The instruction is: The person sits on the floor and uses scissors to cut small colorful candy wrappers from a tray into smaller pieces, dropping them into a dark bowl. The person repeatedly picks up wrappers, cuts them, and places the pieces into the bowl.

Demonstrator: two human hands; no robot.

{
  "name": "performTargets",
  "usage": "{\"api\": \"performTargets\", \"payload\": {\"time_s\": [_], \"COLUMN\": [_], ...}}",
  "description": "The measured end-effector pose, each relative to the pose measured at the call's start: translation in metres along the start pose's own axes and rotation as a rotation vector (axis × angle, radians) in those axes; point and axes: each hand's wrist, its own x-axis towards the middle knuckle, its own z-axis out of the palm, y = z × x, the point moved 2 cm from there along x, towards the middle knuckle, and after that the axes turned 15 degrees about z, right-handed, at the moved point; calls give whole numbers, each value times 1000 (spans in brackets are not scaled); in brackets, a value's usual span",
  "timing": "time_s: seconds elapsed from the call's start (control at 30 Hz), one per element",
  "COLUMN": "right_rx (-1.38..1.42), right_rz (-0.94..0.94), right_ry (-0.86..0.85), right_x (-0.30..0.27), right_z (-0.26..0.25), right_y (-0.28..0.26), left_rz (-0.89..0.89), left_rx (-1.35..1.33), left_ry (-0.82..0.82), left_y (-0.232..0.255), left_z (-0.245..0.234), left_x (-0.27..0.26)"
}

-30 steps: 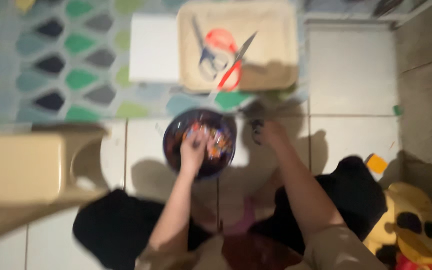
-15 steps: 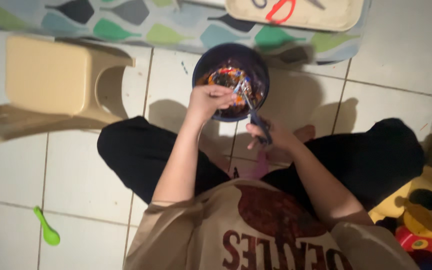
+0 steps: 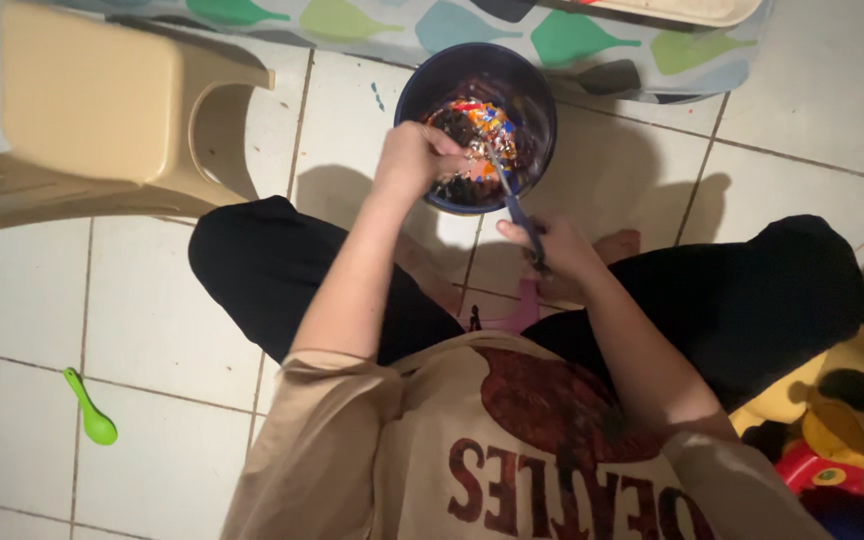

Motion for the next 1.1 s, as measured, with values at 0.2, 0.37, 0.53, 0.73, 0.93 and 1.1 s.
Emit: {"api": "performTargets", "payload": {"time_s": [0.2,0.37,0.53,0.73,0.93,1.1], "right_rx": [122,112,30,298,399,309], "right_rz": [120,95,25,75,158,254], "right_ry": [-67,-16,57,11,-43,-1], "right_x": [28,41,42,41,35,37], "right_z": [-12,-24,-40,-50,-43,-41], "right_y": [15,17,7,8,-4,-3], "left_rz": [6,154,-58,-239,-767,-591], "left_rx": [365,487,684,654,282,-63], "left_ry": [-8,-101,-272,-313,375,654], "left_y": [-32,-77,-142,-162,-184,-248], "left_z": [-10,26,87,148,169,184], "left_x": [20,51,109,136,81,110]}}
